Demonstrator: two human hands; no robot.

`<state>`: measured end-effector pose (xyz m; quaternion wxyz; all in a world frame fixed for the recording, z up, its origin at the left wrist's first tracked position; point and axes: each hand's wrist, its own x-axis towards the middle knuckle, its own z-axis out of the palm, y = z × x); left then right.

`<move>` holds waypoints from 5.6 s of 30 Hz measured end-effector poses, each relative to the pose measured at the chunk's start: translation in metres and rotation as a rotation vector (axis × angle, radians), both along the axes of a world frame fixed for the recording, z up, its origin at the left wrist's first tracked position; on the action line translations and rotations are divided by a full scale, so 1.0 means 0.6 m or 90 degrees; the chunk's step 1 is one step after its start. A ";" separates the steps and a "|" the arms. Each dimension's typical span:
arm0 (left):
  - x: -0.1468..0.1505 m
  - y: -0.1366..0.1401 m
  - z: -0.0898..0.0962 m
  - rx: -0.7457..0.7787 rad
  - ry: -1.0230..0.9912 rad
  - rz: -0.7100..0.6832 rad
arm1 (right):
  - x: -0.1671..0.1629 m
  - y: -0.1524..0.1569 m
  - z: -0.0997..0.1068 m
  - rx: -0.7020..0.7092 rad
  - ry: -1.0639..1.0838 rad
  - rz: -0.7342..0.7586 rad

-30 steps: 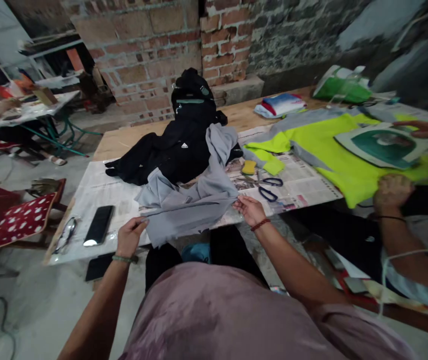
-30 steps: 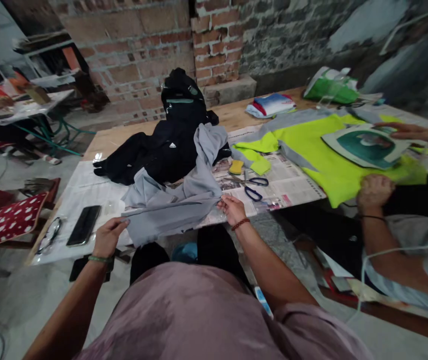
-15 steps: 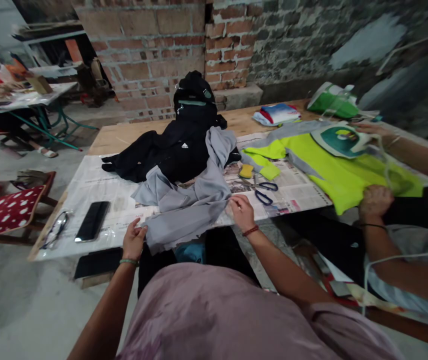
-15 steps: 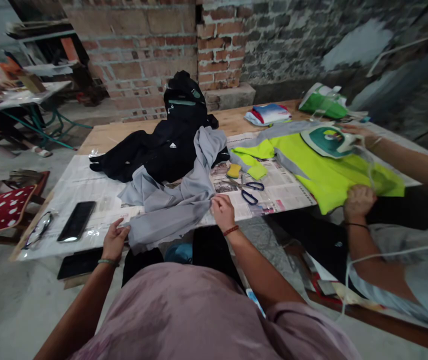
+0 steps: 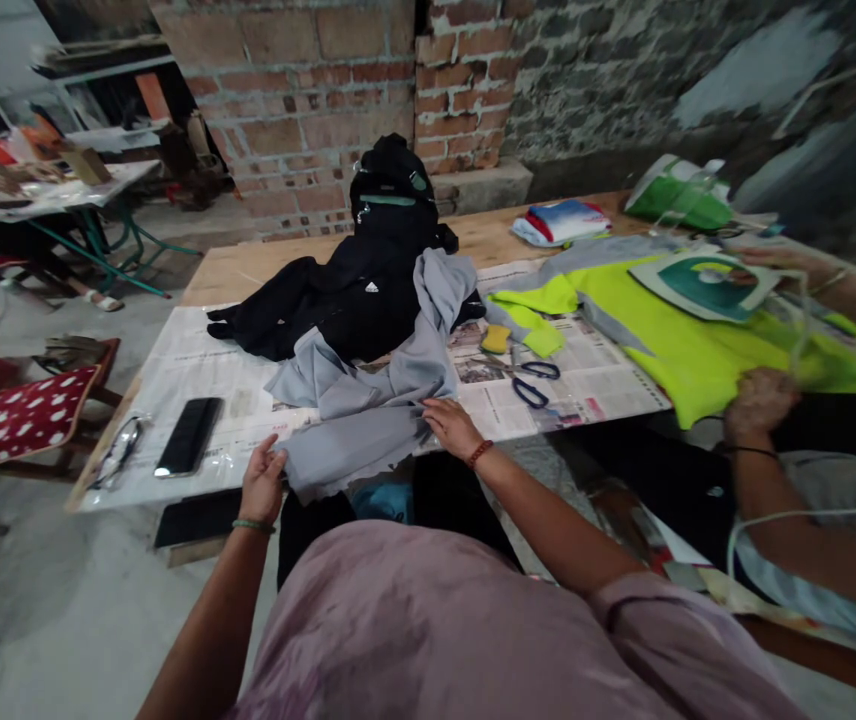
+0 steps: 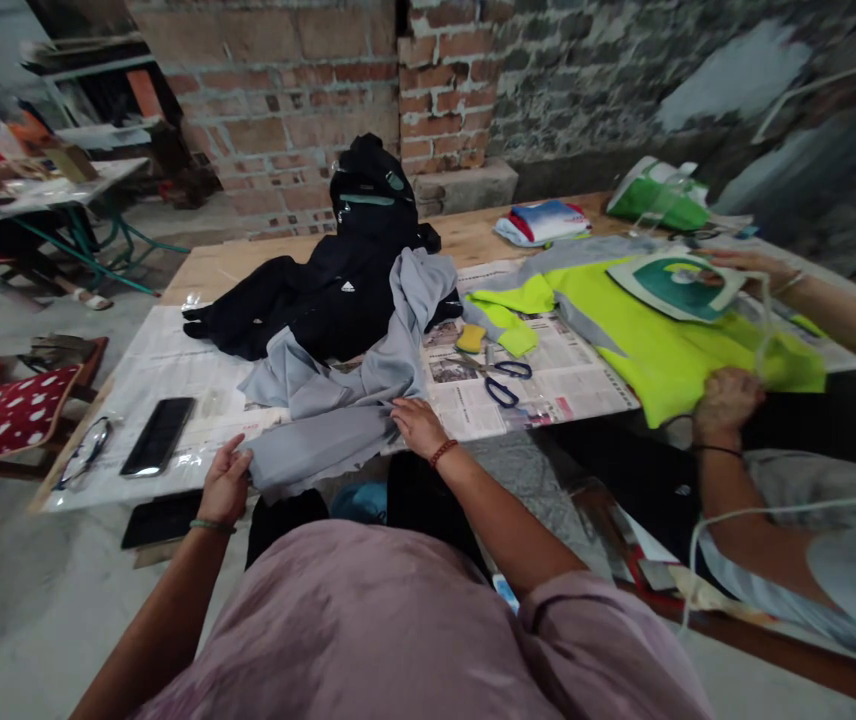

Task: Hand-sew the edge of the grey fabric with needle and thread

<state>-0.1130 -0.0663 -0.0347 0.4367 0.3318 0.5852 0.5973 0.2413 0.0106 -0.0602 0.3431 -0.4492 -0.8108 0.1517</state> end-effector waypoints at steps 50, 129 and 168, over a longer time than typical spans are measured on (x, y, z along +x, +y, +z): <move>0.244 0.092 0.076 0.243 0.705 -0.369 | 0.031 -0.017 -0.029 -0.226 0.434 -0.115; 0.316 0.131 -0.045 0.169 0.428 -0.435 | 0.004 -0.081 -0.015 -0.197 0.124 -0.160; 0.318 0.134 -0.068 0.256 0.518 -0.435 | -0.046 -0.068 0.002 -0.244 0.124 -0.226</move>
